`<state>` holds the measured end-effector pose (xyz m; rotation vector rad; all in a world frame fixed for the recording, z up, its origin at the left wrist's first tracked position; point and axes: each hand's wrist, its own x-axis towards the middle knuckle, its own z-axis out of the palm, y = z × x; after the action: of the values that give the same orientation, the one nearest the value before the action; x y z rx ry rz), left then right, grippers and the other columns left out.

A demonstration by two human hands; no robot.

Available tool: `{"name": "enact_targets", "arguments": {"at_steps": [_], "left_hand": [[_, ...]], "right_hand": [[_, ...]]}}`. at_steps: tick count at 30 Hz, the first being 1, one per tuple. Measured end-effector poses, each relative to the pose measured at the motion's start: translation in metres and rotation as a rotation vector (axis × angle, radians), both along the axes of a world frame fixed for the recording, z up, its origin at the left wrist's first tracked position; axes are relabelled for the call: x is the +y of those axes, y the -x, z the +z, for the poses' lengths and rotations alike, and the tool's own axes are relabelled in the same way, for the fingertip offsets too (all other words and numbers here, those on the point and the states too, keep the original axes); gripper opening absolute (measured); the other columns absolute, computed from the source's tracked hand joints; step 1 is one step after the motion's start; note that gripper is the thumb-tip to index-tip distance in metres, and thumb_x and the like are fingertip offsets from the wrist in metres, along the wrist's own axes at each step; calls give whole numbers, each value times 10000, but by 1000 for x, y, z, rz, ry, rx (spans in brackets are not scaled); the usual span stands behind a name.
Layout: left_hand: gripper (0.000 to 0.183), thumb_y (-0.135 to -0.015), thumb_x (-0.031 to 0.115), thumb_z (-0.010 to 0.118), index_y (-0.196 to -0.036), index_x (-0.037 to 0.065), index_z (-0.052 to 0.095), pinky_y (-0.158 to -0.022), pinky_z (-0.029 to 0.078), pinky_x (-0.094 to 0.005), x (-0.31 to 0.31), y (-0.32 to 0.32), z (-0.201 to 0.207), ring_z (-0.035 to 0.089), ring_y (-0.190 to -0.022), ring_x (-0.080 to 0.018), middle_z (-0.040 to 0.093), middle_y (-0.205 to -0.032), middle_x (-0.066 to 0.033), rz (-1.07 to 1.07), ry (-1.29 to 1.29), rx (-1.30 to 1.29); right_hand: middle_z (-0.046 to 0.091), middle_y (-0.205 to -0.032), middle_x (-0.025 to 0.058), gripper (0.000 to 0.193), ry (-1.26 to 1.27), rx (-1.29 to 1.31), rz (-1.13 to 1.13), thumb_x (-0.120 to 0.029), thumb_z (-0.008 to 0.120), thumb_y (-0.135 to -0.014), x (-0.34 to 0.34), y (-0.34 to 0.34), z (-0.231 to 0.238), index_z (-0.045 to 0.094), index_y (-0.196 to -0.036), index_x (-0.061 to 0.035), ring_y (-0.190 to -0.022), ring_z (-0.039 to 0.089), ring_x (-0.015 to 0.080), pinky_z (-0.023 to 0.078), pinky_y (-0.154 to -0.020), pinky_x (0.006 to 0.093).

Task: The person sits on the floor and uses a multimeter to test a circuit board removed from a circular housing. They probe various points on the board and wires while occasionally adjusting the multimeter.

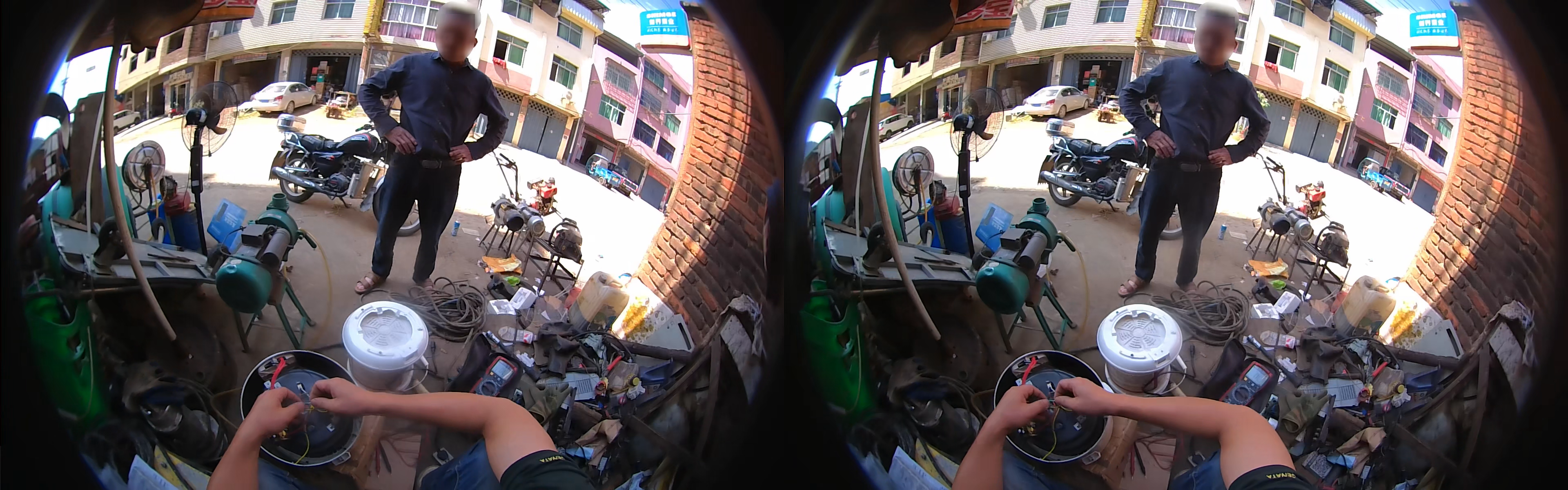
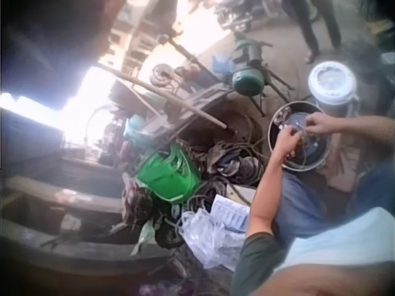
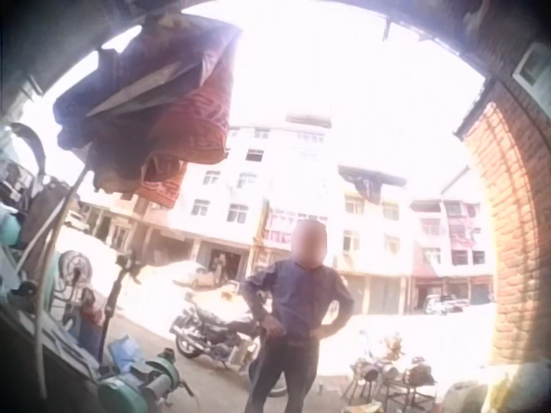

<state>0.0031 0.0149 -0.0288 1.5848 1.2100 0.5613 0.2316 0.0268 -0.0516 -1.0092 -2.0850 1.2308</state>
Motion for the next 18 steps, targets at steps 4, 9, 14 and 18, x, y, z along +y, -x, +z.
{"name": "enact_targets", "arguments": {"at_steps": [4, 9, 14, 18], "left_hand": [[191, -865, 95, 695, -961, -69, 673, -670, 580, -292, 2, -3, 1, 705, -725, -161, 722, -823, -116, 24, 31, -72], [182, -860, 100, 697, -954, -55, 693, -655, 567, -293, 10, -3, -21, 690, -712, -152, 714, -797, -99, 15, 22, -104], [154, -873, 86, 696, -966, -37, 687, -657, 567, -285, 7, -5, -14, 689, -717, -155, 716, -838, -95, -22, 25, -45], [252, -846, 152, 723, -987, -45, 653, -662, 552, -302, 3, -12, -4, 683, -727, -166, 709, -834, -118, 74, -27, -83]], "right_hand": [[673, -813, 83, 212, 8, 24, -89, -205, 633, -950, -6, 5, -8, 642, -982, 4, -750, 618, 131, 504, -683, 313], [688, -817, 136, 207, -2, 78, -189, -192, 652, -917, -14, 8, -9, 645, -932, 14, -751, 652, 200, 511, -698, 350], [675, -835, 71, 188, 33, 71, -178, -188, 635, -945, -19, 8, -10, 632, -962, -1, -774, 607, 120, 497, -702, 300], [653, -793, 61, 191, 80, 112, -216, -193, 619, -957, -8, 8, -21, 630, -970, -3, -718, 608, 132, 492, -642, 300]]}}
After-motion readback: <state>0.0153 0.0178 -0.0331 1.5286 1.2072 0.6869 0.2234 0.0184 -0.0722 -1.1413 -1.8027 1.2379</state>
